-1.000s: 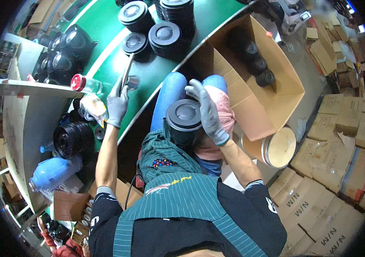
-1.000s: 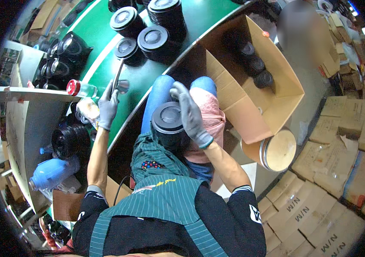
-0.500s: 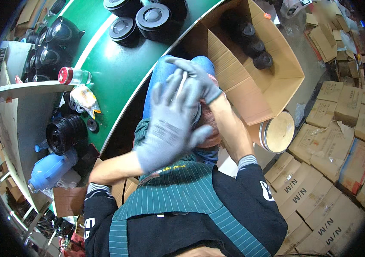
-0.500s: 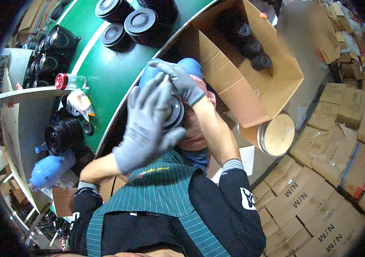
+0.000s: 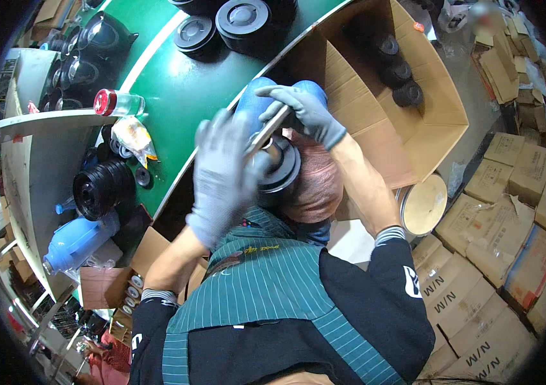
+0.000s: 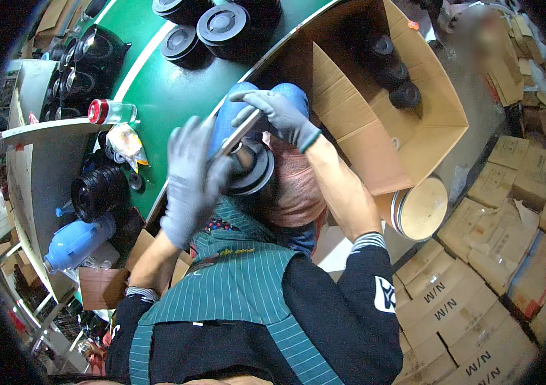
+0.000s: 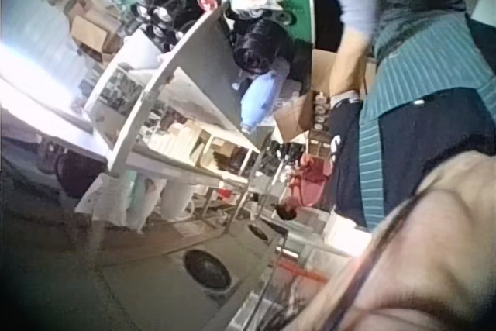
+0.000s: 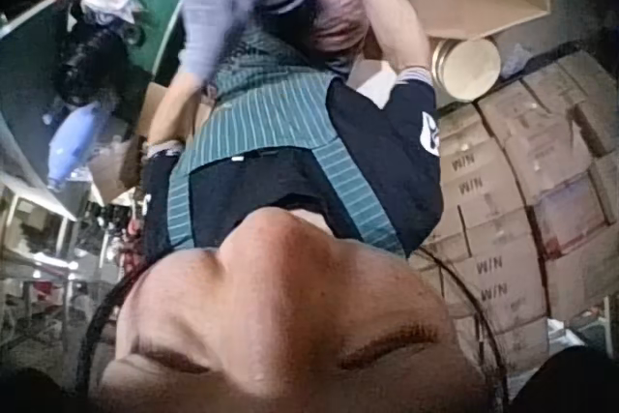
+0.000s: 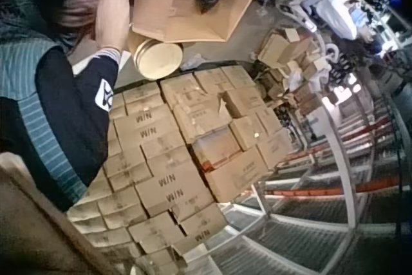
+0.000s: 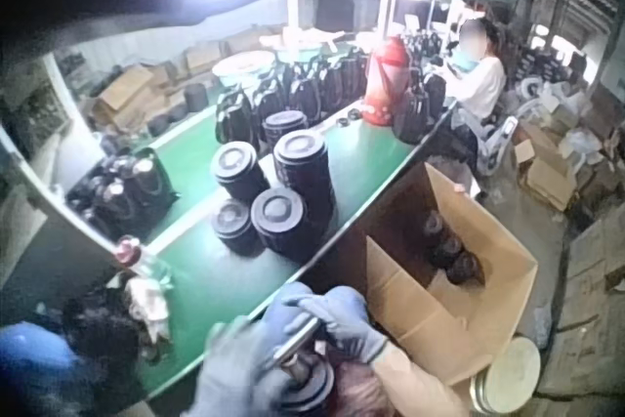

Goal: The person sits on the floor at a low green table and repeatedly picks up black ceramic pots and gray lids. They place each lid onto a pot, rotate the assembly to check fit, and set the completed unit aside on the table. The process continues with multiple pots and lids.

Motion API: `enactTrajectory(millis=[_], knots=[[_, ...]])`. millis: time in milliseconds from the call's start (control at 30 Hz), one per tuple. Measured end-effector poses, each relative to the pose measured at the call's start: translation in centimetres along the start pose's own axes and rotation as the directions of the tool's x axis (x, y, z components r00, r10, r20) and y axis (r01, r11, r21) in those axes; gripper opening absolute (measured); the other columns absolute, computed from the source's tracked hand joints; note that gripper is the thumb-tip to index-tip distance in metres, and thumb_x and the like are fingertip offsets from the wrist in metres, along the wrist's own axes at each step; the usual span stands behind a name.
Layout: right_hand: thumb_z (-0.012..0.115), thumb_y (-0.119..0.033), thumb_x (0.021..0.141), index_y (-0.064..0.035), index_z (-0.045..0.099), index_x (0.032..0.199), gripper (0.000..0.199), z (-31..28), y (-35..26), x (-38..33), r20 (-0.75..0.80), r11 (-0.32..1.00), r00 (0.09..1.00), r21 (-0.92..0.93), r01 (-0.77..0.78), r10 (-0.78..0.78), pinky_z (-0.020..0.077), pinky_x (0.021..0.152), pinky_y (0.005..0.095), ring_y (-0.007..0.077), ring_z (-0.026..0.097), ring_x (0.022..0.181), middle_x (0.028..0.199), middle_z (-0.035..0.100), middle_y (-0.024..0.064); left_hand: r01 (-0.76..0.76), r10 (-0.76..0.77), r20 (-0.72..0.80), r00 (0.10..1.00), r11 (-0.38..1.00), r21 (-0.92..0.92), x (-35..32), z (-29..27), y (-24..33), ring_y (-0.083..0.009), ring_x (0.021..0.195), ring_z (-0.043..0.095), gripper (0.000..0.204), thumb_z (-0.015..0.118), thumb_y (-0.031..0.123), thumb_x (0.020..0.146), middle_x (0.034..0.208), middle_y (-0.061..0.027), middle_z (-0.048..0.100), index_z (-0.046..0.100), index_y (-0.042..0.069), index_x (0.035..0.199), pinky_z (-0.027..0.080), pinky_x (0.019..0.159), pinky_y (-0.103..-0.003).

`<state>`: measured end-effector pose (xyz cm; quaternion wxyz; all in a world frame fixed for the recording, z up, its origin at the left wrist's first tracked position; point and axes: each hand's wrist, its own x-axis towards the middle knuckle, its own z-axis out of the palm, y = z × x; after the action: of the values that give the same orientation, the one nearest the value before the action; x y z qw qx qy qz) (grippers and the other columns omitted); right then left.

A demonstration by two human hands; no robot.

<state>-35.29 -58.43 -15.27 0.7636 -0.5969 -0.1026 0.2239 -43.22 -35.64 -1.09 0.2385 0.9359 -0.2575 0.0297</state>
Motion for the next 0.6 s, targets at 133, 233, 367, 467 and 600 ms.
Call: enactTrajectory(millis=[133,233,367,467,600], knots=[[0.049,-0.033,0.118,0.0022,0.058,0.149,0.048,3.3,-3.2,-5.3,-0.197,0.974,0.980,0.224,0.039,0.006,0.0617,0.096,0.0334,0.0204,0.078,0.107,0.111,0.082,0.0179,0.185,-0.182,0.052,0.982,0.864,-0.468,-0.3,0.3,-4.7,-0.0414,0.143,0.056,0.049,0.055,0.023,0.112,0.148,-0.0260,0.063,0.055,-0.005,0.152,0.040,0.123,-0.050],[0.053,-0.031,0.117,0.0015,0.055,0.151,0.047,3.7,-1.2,-6.2,-0.233,0.825,0.972,0.543,0.157,-0.032,0.0587,0.108,0.0454,0.0269,0.078,0.112,0.103,0.081,0.0153,0.269,-0.258,0.126,0.958,0.650,-0.711,-0.5,0.9,-4.4,-0.0352,0.139,0.062,0.050,0.046,0.031,0.118,0.145,-0.0236,0.067,0.057,-0.004,0.152,0.044,0.120,-0.046],[0.054,-0.029,0.116,0.0000,0.056,0.147,0.042,3.5,0.5,-5.1,-0.198,0.740,0.959,0.610,0.284,-0.204,0.0526,0.118,0.0517,0.0254,0.073,0.106,0.090,0.069,0.0055,0.215,-0.177,0.124,0.976,0.740,-0.638,-1.2,0.0,-1.5,-0.0315,0.130,0.067,0.053,0.044,0.035,0.119,0.138,-0.0219,0.071,0.058,-0.003,0.152,0.050,0.113,-0.043],[0.048,-0.034,0.118,-0.0002,0.062,0.128,0.037,5.2,0.3,-8.8,-0.232,0.961,0.936,0.017,0.275,-0.264,0.0510,0.118,0.0579,0.0199,0.066,0.092,0.084,0.059,0.0033,0.411,-0.355,0.231,0.906,0.608,-0.679,-0.3,0.3,-3.3,-0.0249,0.116,0.072,0.051,0.038,0.034,0.120,0.125,-0.0184,0.075,0.063,-0.003,0.145,0.057,0.097,-0.037],[0.050,-0.029,0.111,-0.0067,0.073,0.088,0.039,7.0,-3.9,-11.8,-0.089,0.788,0.914,0.478,0.389,-0.397,0.0353,0.128,0.0555,0.0265,0.067,0.100,0.082,0.064,0.0067,0.518,-0.117,0.523,0.844,0.423,-0.743,3.8,1.2,-5.3,-0.0145,0.091,0.071,0.056,0.037,0.039,0.120,0.103,-0.0104,0.077,0.072,-0.003,0.134,0.057,0.084,-0.028]])
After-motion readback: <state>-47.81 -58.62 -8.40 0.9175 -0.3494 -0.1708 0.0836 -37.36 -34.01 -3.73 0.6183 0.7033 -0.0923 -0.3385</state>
